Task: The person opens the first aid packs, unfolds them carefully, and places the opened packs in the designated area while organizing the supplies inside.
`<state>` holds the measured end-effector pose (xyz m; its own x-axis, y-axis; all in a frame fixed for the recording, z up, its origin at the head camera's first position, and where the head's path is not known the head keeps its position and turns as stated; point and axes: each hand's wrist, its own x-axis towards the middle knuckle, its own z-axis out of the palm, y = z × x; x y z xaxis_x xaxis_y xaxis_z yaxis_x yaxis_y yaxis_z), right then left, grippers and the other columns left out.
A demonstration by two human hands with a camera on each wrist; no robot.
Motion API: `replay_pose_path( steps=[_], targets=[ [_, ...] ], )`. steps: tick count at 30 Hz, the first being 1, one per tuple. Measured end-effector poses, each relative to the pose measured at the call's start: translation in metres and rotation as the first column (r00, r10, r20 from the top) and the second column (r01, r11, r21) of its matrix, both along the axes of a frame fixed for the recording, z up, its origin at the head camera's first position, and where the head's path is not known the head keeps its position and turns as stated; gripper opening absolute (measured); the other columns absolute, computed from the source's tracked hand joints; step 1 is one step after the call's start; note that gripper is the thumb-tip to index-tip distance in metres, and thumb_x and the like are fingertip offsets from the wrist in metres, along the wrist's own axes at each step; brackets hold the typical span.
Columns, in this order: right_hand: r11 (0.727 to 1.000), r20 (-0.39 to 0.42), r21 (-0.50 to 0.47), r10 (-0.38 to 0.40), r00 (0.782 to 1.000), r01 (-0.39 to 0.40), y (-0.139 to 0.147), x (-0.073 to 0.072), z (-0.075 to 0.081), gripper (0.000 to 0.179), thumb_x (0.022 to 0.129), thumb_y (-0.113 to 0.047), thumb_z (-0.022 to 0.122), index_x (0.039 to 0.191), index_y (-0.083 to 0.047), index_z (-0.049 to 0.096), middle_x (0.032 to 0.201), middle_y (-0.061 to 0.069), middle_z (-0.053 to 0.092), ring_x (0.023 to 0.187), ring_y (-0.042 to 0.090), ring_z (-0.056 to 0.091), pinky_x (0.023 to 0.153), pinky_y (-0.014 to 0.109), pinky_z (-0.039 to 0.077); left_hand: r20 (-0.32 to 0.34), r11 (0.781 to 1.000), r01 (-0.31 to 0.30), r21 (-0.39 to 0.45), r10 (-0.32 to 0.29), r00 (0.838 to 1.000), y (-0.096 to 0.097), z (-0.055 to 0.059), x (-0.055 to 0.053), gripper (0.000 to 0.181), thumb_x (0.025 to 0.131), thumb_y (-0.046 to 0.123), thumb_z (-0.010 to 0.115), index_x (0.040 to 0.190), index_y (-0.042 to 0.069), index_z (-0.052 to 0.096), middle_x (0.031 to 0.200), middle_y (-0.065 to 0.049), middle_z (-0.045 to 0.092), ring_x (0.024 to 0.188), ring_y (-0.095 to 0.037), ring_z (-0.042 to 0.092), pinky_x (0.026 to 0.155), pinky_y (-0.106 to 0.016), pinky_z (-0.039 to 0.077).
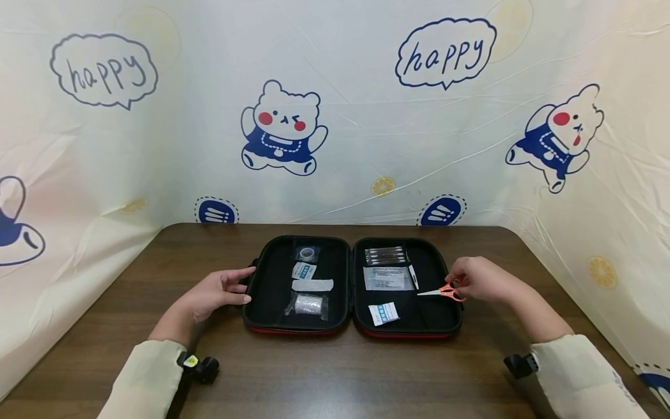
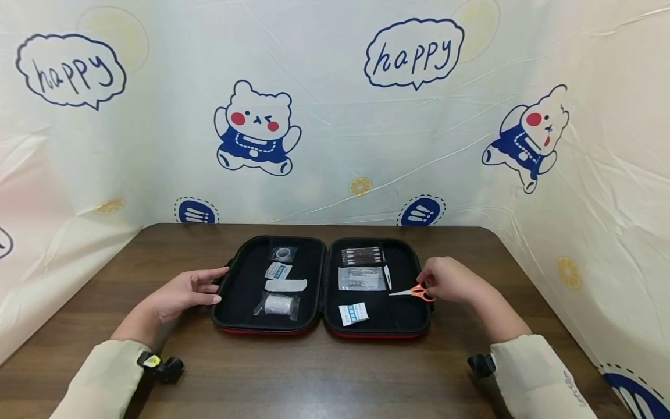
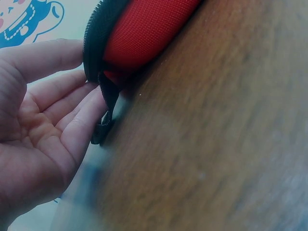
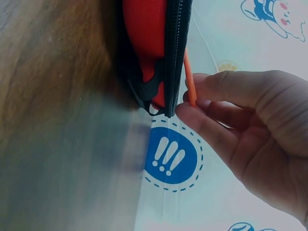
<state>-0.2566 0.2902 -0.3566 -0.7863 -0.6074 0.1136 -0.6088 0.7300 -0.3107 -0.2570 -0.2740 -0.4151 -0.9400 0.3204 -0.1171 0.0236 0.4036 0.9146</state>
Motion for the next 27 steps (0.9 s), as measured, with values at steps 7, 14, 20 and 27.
replay_pose_path(
  steps=[7,14,20,27],
  targets=[
    [0.998,0.012,0.045,-0.048,0.999,0.048,-0.001,0.0,0.004,0.017,0.071,0.005,0.079,0.084,-0.004,0.073,0.08,0.0,0.062,0.069,0.012,0.054,0.061,0.026,0.051,0.0,1.0,-0.001,-0.001,0.001,1.0,0.001,-0.001,0.0,0.076,0.085,0.015,0.076,0.15,0.004,0.036,0.15,-0.027,0.034,0.124,-0.038,0.052,0.103,-0.047,0.042],
    [0.999,0.047,0.017,-0.036,0.998,0.035,-0.002,-0.001,-0.001,0.017,0.074,0.005,0.075,0.09,-0.003,0.074,0.08,0.001,0.062,0.07,0.012,0.054,0.06,0.025,0.05,0.003,1.0,-0.006,-0.009,0.007,1.0,0.002,0.001,0.0,0.077,0.085,0.016,0.076,0.15,0.004,0.036,0.151,-0.026,0.033,0.125,-0.038,0.051,0.103,-0.048,0.042],
    [0.999,0.034,-0.019,-0.037,0.999,0.037,-0.004,-0.004,-0.005,0.016,0.076,0.003,0.077,0.09,-0.004,0.074,0.08,-0.001,0.064,0.07,0.008,0.054,0.061,0.025,0.05,0.004,1.0,-0.003,0.001,0.003,1.0,0.001,0.001,-0.001,0.077,0.085,0.015,0.077,0.149,0.002,0.036,0.151,-0.027,0.034,0.124,-0.038,0.051,0.102,-0.046,0.044],
    [0.997,0.093,-0.077,-0.008,0.996,0.015,-0.012,-0.009,-0.014,0.015,0.078,0.001,0.077,0.092,-0.003,0.074,0.09,0.003,0.067,0.074,0.008,0.06,0.066,0.022,0.055,0.003,1.0,-0.008,0.011,0.008,1.0,0.001,0.001,-0.001,0.077,0.085,0.014,0.076,0.149,0.001,0.036,0.15,-0.027,0.035,0.123,-0.037,0.052,0.101,-0.045,0.044]
  ],
)
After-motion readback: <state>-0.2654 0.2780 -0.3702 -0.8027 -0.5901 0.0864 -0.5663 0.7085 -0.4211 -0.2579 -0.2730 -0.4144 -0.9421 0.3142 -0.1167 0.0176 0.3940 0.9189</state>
